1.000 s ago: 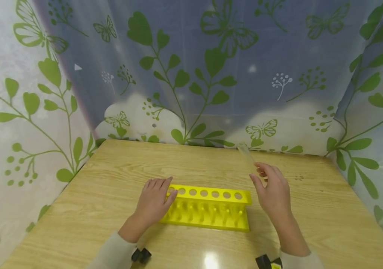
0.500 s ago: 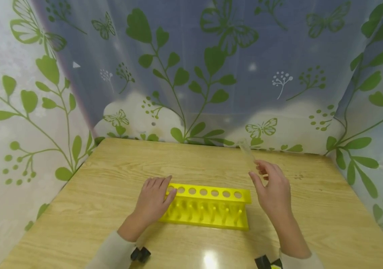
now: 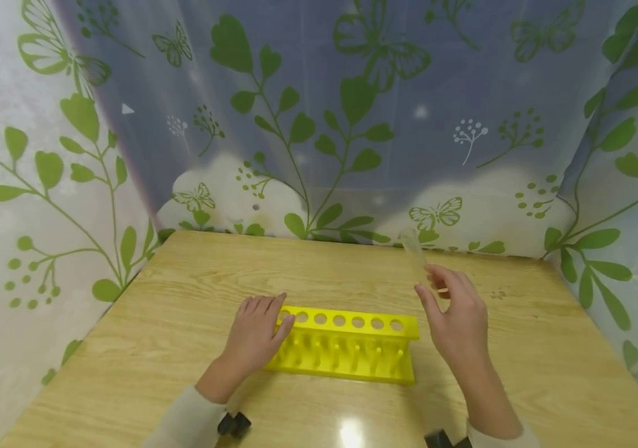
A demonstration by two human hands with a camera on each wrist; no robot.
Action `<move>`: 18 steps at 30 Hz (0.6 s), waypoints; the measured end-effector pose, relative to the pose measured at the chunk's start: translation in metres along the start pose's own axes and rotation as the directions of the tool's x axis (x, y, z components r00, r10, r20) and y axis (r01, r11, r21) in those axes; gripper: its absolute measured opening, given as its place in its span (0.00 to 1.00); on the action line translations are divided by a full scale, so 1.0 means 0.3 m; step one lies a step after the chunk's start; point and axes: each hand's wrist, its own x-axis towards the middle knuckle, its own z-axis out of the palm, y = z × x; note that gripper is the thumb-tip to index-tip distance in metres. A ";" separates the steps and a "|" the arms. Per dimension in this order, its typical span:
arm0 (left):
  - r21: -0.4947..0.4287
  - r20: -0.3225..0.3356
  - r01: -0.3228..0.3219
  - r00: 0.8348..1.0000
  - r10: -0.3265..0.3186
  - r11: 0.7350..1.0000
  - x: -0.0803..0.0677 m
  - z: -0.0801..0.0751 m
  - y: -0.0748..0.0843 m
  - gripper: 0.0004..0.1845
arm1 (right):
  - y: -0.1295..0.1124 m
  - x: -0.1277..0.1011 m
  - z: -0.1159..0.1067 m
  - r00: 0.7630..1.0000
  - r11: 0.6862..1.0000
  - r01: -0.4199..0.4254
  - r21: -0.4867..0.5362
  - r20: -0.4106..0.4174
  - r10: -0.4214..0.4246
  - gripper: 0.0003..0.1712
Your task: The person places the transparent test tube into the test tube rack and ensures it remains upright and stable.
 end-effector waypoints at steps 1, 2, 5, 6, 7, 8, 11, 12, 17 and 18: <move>0.001 0.004 0.001 1.000 -0.001 1.000 -0.002 0.000 0.000 0.28 | -0.002 -0.002 -0.001 1.000 1.000 -0.001 0.002 -0.002 0.001 0.21; 0.001 0.005 0.002 1.000 -0.002 1.000 -0.003 0.000 0.001 0.28 | -0.004 -0.004 -0.002 1.000 1.000 0.001 0.000 -0.005 -0.001 0.21; -0.001 0.002 0.000 1.000 0.000 1.000 -0.006 0.001 0.002 0.28 | -0.008 -0.009 -0.006 1.000 1.000 0.013 0.005 -0.015 -0.013 0.21; -0.001 0.000 -0.002 1.000 0.002 1.000 -0.006 0.001 0.003 0.28 | -0.008 -0.011 -0.006 1.000 1.000 0.020 0.009 -0.019 -0.019 0.21; 0.000 -0.001 -0.004 1.000 0.004 1.000 -0.005 0.003 0.003 0.28 | -0.008 -0.011 -0.007 0.999 1.000 0.027 0.012 -0.023 -0.026 0.21; -0.001 -0.003 -0.006 1.000 0.006 1.000 -0.005 0.003 0.004 0.28 | -0.008 -0.012 -0.008 0.999 0.999 0.033 0.016 -0.027 -0.032 0.21; -0.002 0.001 -0.007 1.000 0.007 1.000 -0.004 0.006 0.005 0.28 | -0.007 -0.012 -0.007 0.998 0.998 0.045 0.034 -0.035 -0.044 0.21; -0.003 0.001 -0.008 1.000 0.008 1.000 -0.004 0.005 0.006 0.28 | -0.007 -0.012 -0.006 0.998 0.998 0.050 0.040 -0.037 -0.048 0.21; 0.005 -0.005 -0.008 1.000 0.008 1.000 0.001 -0.002 0.003 0.28 | -0.015 -0.005 -0.002 0.997 0.996 0.066 0.067 -0.050 -0.063 0.20; 0.007 -0.007 -0.009 1.000 0.009 1.000 0.002 -0.005 0.002 0.28 | -0.017 -0.002 -0.001 0.996 0.995 0.070 0.073 -0.054 -0.066 0.20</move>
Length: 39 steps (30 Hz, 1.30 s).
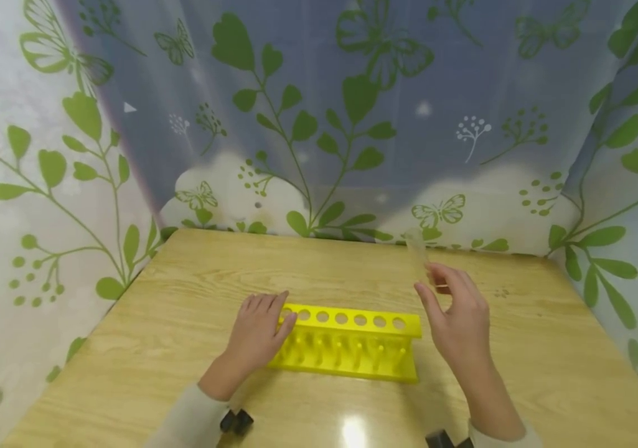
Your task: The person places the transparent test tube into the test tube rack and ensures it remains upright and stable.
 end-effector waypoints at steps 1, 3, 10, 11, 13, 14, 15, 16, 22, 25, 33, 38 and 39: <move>0.001 -0.004 -0.003 1.000 0.003 1.000 0.002 -0.001 0.000 0.28 | -0.002 0.002 -0.001 1.000 1.000 0.003 0.003 -0.004 -0.003 0.20; 0.000 -0.014 -0.007 1.000 0.007 1.000 0.005 -0.001 -0.002 0.28 | -0.003 0.006 -0.002 1.000 1.000 0.009 0.012 -0.010 -0.009 0.20; 0.004 -0.022 -0.008 1.000 0.009 1.000 -0.001 0.011 -0.002 0.28 | -0.004 -0.001 -0.003 0.999 0.999 0.028 0.032 -0.030 -0.027 0.21; 0.003 -0.020 -0.007 1.000 0.007 1.000 -0.004 0.013 -0.002 0.28 | -0.005 -0.003 -0.003 0.999 0.999 0.036 0.035 -0.037 -0.034 0.22; 0.000 -0.017 -0.007 1.000 0.007 1.000 -0.006 0.016 -0.001 0.28 | -0.008 -0.006 -0.001 0.997 0.998 0.051 0.036 -0.052 -0.049 0.23; -0.003 -0.017 -0.007 1.000 0.007 1.000 -0.006 0.017 -0.002 0.28 | -0.008 -0.006 0.000 0.997 0.998 0.058 0.039 -0.060 -0.056 0.23; -0.004 -0.021 -0.009 1.000 0.009 1.000 -0.007 0.017 -0.002 0.28 | -0.009 -0.006 0.000 0.996 0.997 0.064 0.041 -0.066 -0.061 0.23; -0.004 -0.022 -0.011 1.000 0.010 1.000 -0.006 0.018 -0.003 0.28 | -0.011 -0.006 0.000 0.996 0.997 0.065 0.044 -0.066 -0.062 0.22; -0.001 -0.025 -0.013 1.000 0.013 1.000 -0.001 0.014 -0.006 0.29 | -0.019 0.003 -0.006 0.998 0.996 0.047 0.081 -0.049 -0.043 0.18; -0.004 -0.027 -0.012 1.000 0.012 1.000 -0.001 0.010 -0.005 0.28 | -0.018 0.006 -0.005 0.998 0.994 0.040 0.098 -0.046 -0.036 0.17; -0.017 -0.020 -0.004 1.000 0.003 1.000 0.001 0.008 -0.002 0.28 | -0.016 0.004 -0.001 0.998 0.990 0.039 0.133 -0.057 -0.031 0.19; -0.017 -0.023 -0.004 1.000 0.003 1.000 0.000 0.010 -0.003 0.28 | -0.015 0.002 0.002 0.998 0.986 0.046 0.162 -0.047 -0.039 0.22; -0.016 -0.021 -0.003 1.000 0.003 1.000 0.000 0.011 -0.004 0.28 | -0.015 0.001 0.003 0.998 0.985 0.048 0.166 -0.046 -0.041 0.22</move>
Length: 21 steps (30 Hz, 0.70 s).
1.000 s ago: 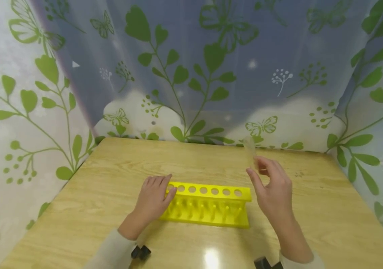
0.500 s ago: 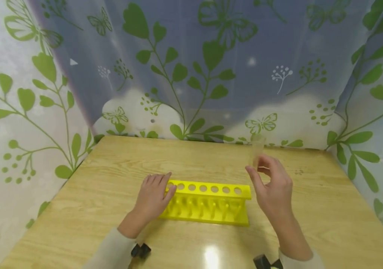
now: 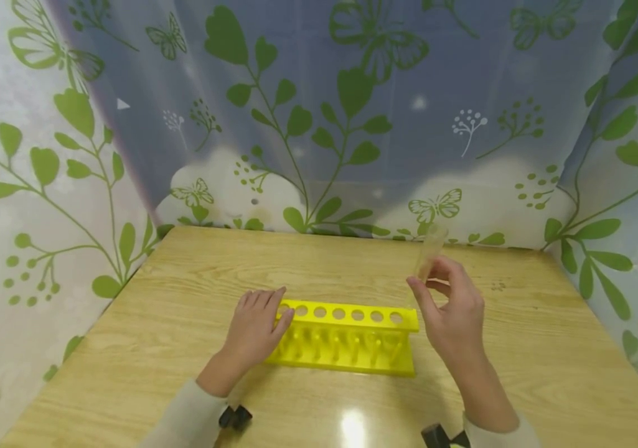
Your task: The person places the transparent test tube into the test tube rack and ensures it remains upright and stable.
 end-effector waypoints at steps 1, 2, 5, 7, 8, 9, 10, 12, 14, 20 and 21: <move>0.001 0.002 0.000 1.000 0.000 1.000 0.000 0.000 0.000 0.29 | 0.000 0.000 0.001 1.000 1.000 0.001 0.004 0.000 -0.001 0.23; 0.002 0.004 0.001 1.000 -0.001 1.000 0.000 0.000 -0.001 0.29 | 0.001 -0.001 0.003 1.000 1.000 0.003 0.008 0.000 -0.003 0.23; 0.006 0.005 -0.001 1.000 0.001 1.000 0.000 0.000 -0.002 0.29 | 0.003 0.000 0.008 1.000 1.000 0.013 0.020 0.003 -0.013 0.24; 0.007 0.003 -0.001 1.000 0.001 1.000 -0.001 0.000 -0.001 0.29 | 0.005 -0.001 0.011 1.000 1.000 0.022 0.020 0.006 -0.022 0.24; 0.008 0.001 -0.001 1.000 0.001 1.000 -0.002 0.000 -0.001 0.29 | 0.006 -0.001 0.012 1.000 0.999 0.025 0.021 0.009 -0.026 0.24; 0.008 -0.002 -0.001 1.000 0.001 1.000 -0.003 0.000 0.000 0.29 | 0.006 -0.001 0.013 1.000 0.999 0.027 0.018 0.012 -0.028 0.24; 0.008 -0.001 0.000 1.000 0.000 1.000 -0.003 0.001 0.000 0.29 | 0.006 -0.003 0.013 1.000 1.000 0.026 0.017 0.016 -0.026 0.24; 0.009 0.001 0.003 1.000 -0.003 1.000 -0.004 0.000 0.001 0.29 | 0.008 -0.005 0.015 0.999 1.000 0.023 0.012 0.023 -0.024 0.24; 0.015 0.000 0.002 1.000 -0.002 1.000 -0.003 0.002 0.000 0.29 | 0.009 -0.008 0.015 0.999 1.000 0.015 0.011 0.033 -0.015 0.23; 0.021 0.012 0.008 1.000 -0.008 1.000 0.000 0.003 -0.001 0.29 | 0.012 -0.010 0.018 0.999 1.000 -0.001 0.007 0.052 0.001 0.22; 0.020 0.014 0.009 1.000 -0.009 1.000 0.000 0.002 0.000 0.29 | 0.012 -0.010 0.018 0.998 1.000 -0.003 0.007 0.055 0.003 0.22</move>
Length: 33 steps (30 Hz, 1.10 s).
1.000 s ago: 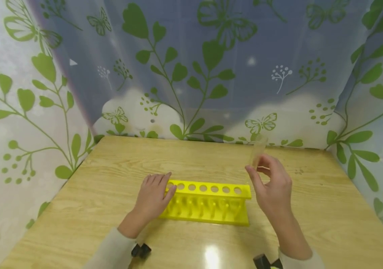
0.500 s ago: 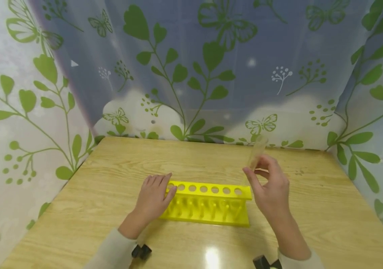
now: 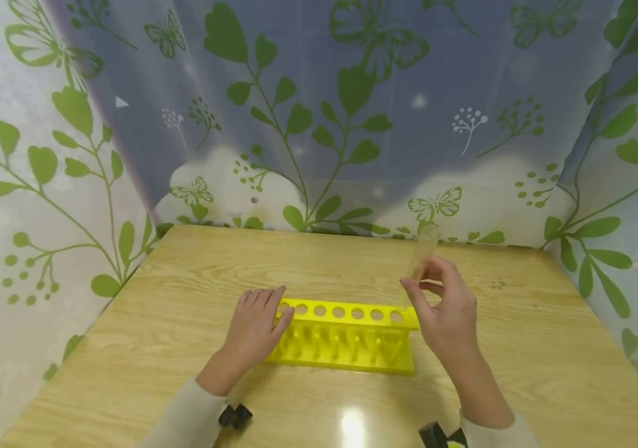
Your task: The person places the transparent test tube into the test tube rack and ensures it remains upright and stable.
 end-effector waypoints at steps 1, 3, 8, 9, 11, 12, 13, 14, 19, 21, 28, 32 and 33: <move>0.001 -0.001 -0.001 1.000 0.001 1.000 0.001 -0.002 0.001 0.29 | 0.001 0.001 0.001 1.000 1.000 -0.001 0.001 0.002 0.001 0.22; -0.001 0.002 -0.001 1.000 0.001 1.000 0.002 -0.005 0.001 0.29 | 0.002 0.001 0.001 1.000 1.000 -0.009 0.002 0.009 0.009 0.22; -0.006 0.010 0.000 1.000 0.000 1.000 0.002 -0.007 0.002 0.29 | 0.006 -0.001 0.002 1.000 1.000 -0.015 0.005 0.013 0.015 0.22; -0.005 0.009 -0.001 1.000 0.001 1.000 0.002 -0.006 0.002 0.29 | 0.006 -0.001 0.004 1.000 1.000 -0.013 0.004 0.015 0.013 0.22; -0.009 0.005 -0.002 1.000 0.002 1.000 0.002 -0.006 0.002 0.29 | 0.005 -0.001 0.007 1.000 1.000 -0.007 0.002 0.019 0.007 0.22; -0.011 0.001 -0.004 1.000 0.004 1.000 0.002 -0.006 0.002 0.29 | 0.005 -0.001 0.008 1.000 1.000 -0.005 0.000 0.023 0.005 0.22; -0.015 -0.003 -0.006 1.000 0.006 1.000 0.001 -0.006 0.002 0.29 | 0.003 -0.001 0.009 1.000 1.000 -0.007 -0.006 0.028 0.007 0.22; -0.016 -0.006 -0.007 1.000 0.007 1.000 0.000 -0.006 0.002 0.29 | 0.002 -0.001 0.010 0.999 1.000 -0.008 -0.013 0.034 0.008 0.22; -0.019 -0.002 -0.004 1.000 0.004 1.000 -0.005 -0.004 0.003 0.29 | 0.004 -0.009 0.013 0.999 0.999 -0.008 -0.038 0.041 0.009 0.21; -0.017 -0.001 -0.002 1.000 0.002 1.000 -0.006 -0.002 0.003 0.29 | 0.007 -0.011 0.015 0.999 0.999 -0.007 -0.040 0.044 0.008 0.21; -0.014 -0.011 -0.002 1.000 0.002 1.000 -0.004 -0.001 0.002 0.28 | 0.009 -0.014 0.020 0.998 0.998 -0.016 -0.054 0.061 0.019 0.23; -0.014 -0.011 -0.001 1.000 0.000 1.000 -0.002 -0.003 0.001 0.28 | 0.008 -0.015 0.024 0.998 0.999 -0.018 -0.049 0.060 0.021 0.24; -0.015 -0.010 0.001 1.000 -0.001 1.000 0.000 -0.003 0.001 0.28 | 0.008 -0.015 0.025 0.998 0.999 -0.018 -0.046 0.061 0.021 0.24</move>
